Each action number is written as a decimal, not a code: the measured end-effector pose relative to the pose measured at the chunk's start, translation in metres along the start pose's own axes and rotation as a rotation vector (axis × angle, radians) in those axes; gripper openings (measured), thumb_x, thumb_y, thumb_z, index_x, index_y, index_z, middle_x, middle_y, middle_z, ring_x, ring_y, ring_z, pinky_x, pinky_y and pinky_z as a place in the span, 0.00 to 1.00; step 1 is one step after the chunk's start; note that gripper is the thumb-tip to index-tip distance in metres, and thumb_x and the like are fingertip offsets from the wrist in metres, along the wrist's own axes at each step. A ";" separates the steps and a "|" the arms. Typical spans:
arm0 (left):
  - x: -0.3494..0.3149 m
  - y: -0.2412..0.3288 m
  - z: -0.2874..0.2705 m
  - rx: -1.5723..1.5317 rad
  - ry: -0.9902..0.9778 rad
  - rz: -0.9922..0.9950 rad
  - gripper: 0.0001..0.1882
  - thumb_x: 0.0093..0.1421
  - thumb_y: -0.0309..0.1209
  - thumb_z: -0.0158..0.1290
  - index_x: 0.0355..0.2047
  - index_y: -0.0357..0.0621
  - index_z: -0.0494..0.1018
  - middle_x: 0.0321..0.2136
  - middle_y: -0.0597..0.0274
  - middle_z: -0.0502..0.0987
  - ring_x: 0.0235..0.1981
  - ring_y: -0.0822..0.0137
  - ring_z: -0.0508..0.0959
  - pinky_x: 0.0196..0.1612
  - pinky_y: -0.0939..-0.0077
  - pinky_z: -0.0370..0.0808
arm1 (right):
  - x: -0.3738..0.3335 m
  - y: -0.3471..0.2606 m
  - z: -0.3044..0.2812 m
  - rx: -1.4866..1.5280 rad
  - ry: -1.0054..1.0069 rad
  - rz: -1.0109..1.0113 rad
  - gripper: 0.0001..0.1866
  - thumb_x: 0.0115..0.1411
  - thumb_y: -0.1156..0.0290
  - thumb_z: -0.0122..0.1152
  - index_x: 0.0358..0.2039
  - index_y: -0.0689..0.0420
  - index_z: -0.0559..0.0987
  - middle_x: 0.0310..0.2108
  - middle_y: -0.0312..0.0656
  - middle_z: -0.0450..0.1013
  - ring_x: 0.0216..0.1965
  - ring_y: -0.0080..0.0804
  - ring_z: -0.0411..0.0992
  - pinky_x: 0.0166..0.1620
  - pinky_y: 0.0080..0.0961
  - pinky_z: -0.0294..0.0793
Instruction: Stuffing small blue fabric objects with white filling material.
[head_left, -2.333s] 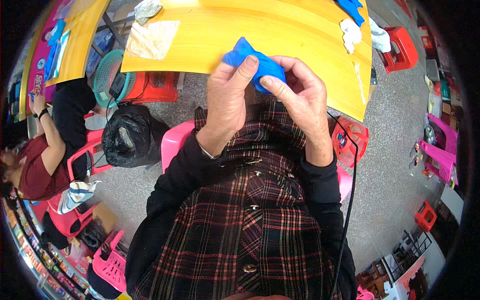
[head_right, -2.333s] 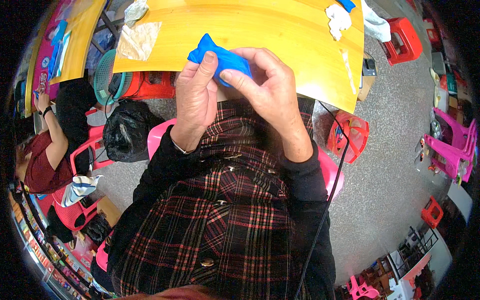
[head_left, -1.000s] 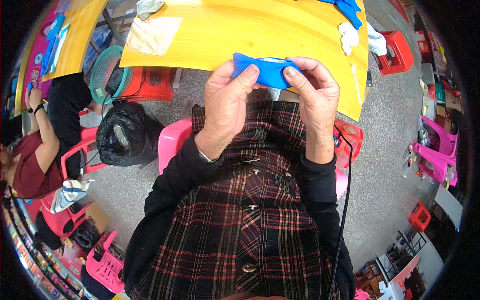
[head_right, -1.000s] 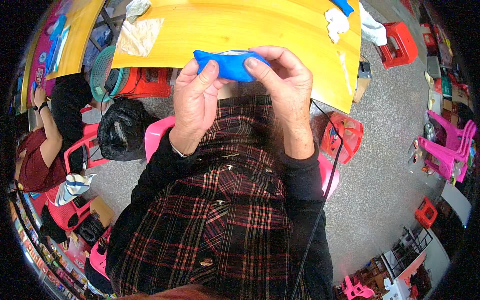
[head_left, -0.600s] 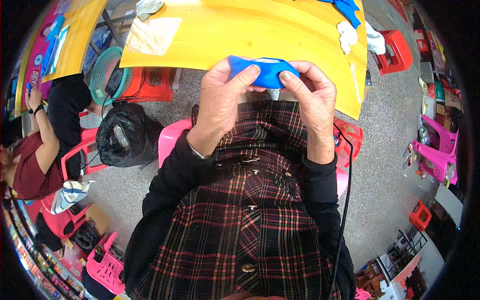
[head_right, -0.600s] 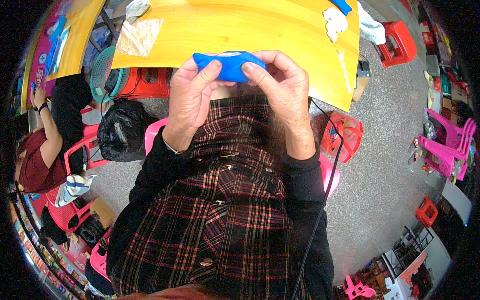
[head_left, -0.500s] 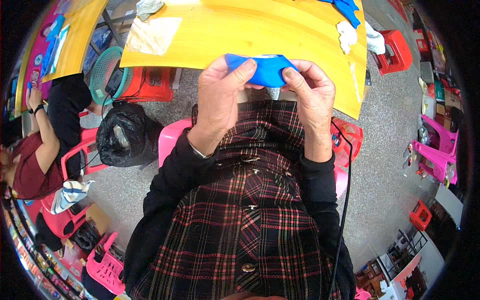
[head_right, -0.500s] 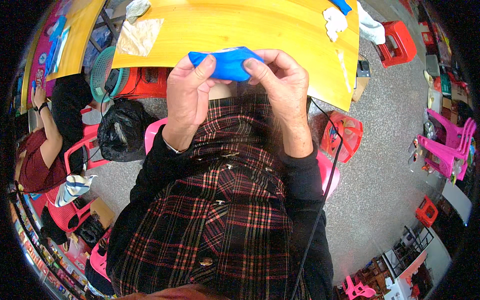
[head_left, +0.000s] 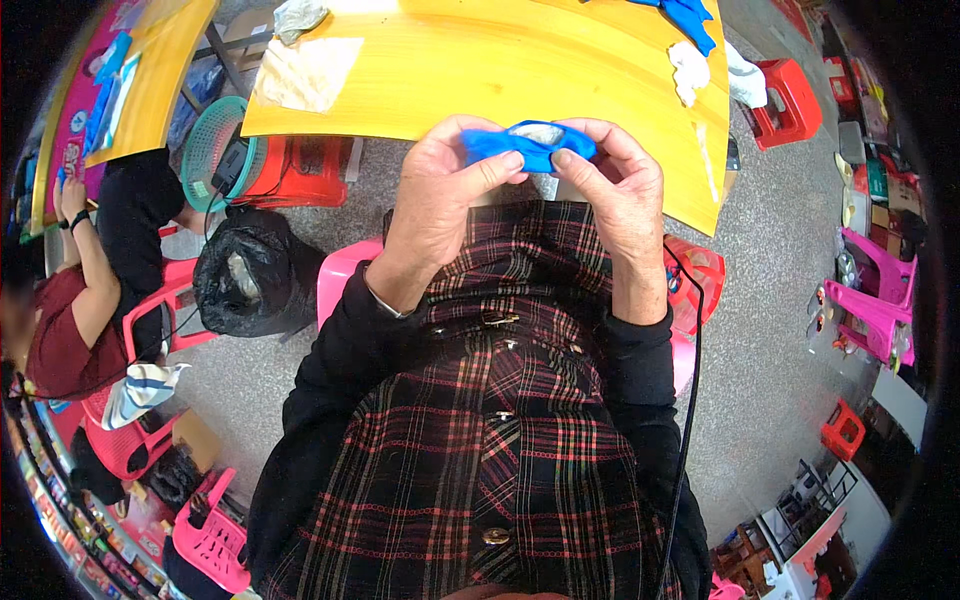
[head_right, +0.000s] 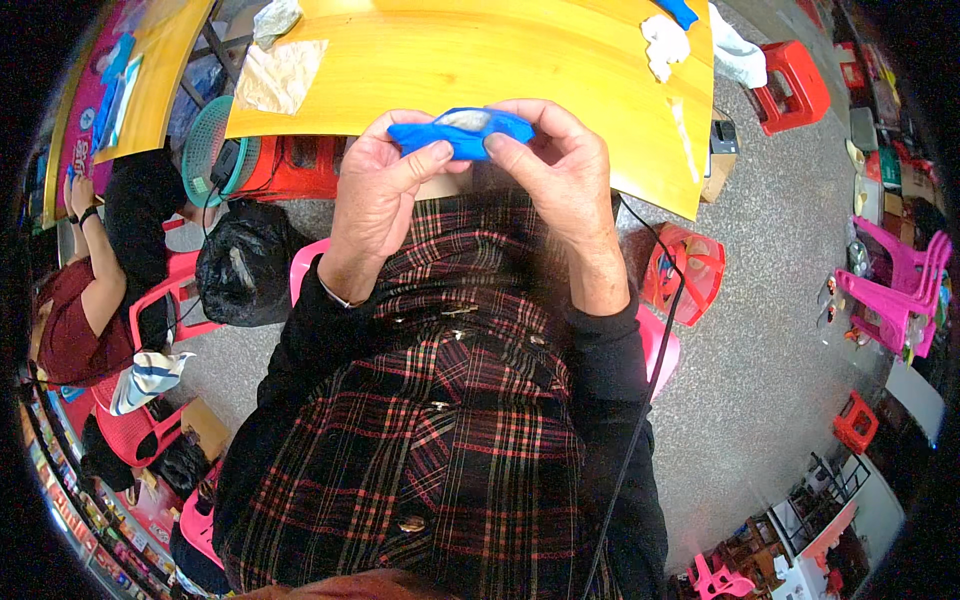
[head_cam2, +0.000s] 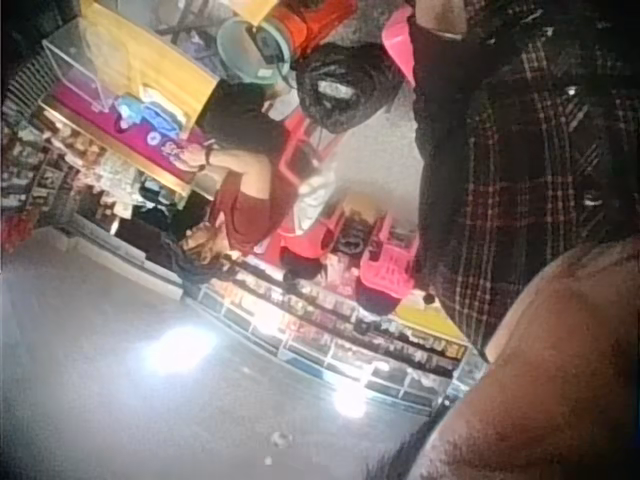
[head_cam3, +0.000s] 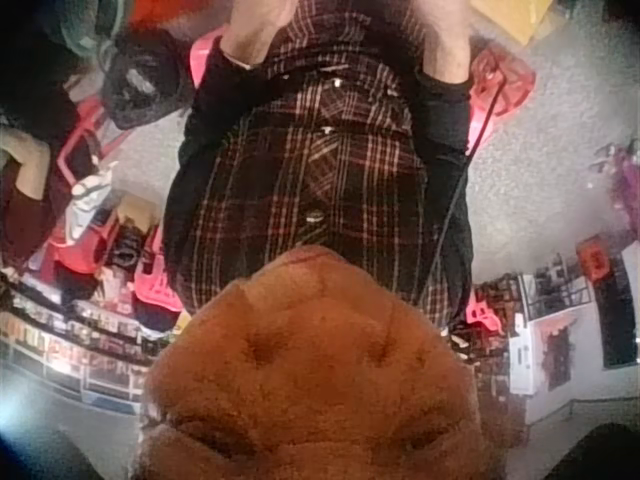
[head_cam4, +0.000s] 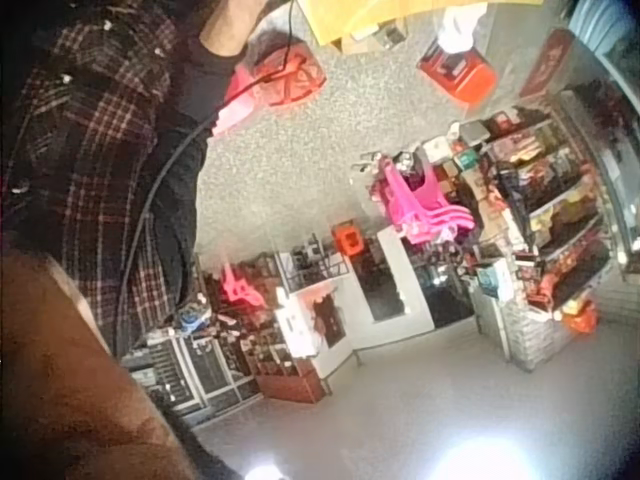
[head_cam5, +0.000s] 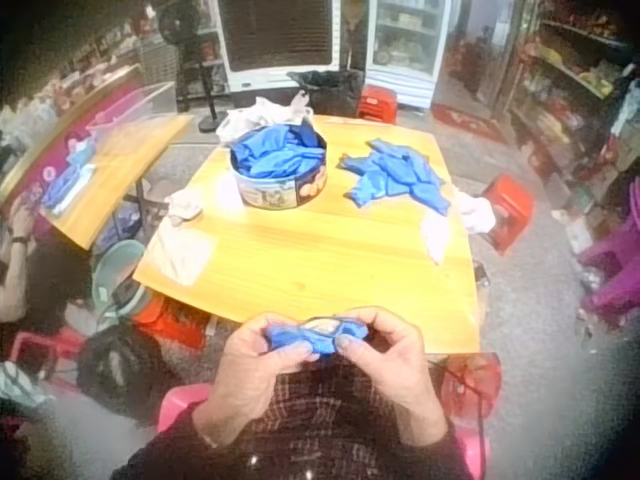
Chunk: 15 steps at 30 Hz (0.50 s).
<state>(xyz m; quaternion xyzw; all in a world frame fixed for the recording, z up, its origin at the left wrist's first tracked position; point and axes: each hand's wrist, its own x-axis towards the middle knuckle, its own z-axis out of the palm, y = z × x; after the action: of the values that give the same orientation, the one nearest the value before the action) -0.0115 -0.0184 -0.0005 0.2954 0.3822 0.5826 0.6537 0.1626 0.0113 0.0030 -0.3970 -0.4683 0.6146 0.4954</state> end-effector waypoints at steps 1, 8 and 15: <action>-0.001 -0.001 -0.001 0.012 -0.003 0.013 0.11 0.59 0.18 0.54 0.42 0.34 0.68 0.40 0.54 0.76 0.40 0.65 0.78 0.43 0.70 0.80 | 0.000 0.001 0.001 0.000 -0.002 -0.002 0.14 0.55 0.78 0.66 0.43 0.64 0.78 0.35 0.37 0.77 0.34 0.20 0.74 0.40 0.17 0.75; -0.004 0.007 0.014 0.035 -0.022 0.040 0.14 0.60 0.19 0.53 0.47 0.33 0.69 0.42 0.55 0.76 0.41 0.64 0.79 0.44 0.70 0.80 | -0.004 -0.001 -0.003 -0.028 0.043 -0.002 0.13 0.56 0.75 0.67 0.41 0.64 0.78 0.34 0.36 0.77 0.35 0.20 0.73 0.40 0.16 0.74; -0.008 0.004 0.006 0.002 0.002 0.063 0.12 0.65 0.27 0.49 0.46 0.32 0.72 0.43 0.54 0.77 0.43 0.65 0.78 0.44 0.68 0.79 | -0.005 -0.005 0.004 -0.063 0.038 -0.146 0.12 0.56 0.75 0.66 0.40 0.65 0.79 0.37 0.38 0.76 0.35 0.19 0.72 0.40 0.16 0.72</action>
<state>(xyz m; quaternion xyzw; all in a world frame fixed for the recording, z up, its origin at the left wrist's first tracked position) -0.0089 -0.0253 0.0077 0.3071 0.3740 0.6029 0.6343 0.1609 0.0062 0.0091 -0.3887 -0.5058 0.5540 0.5350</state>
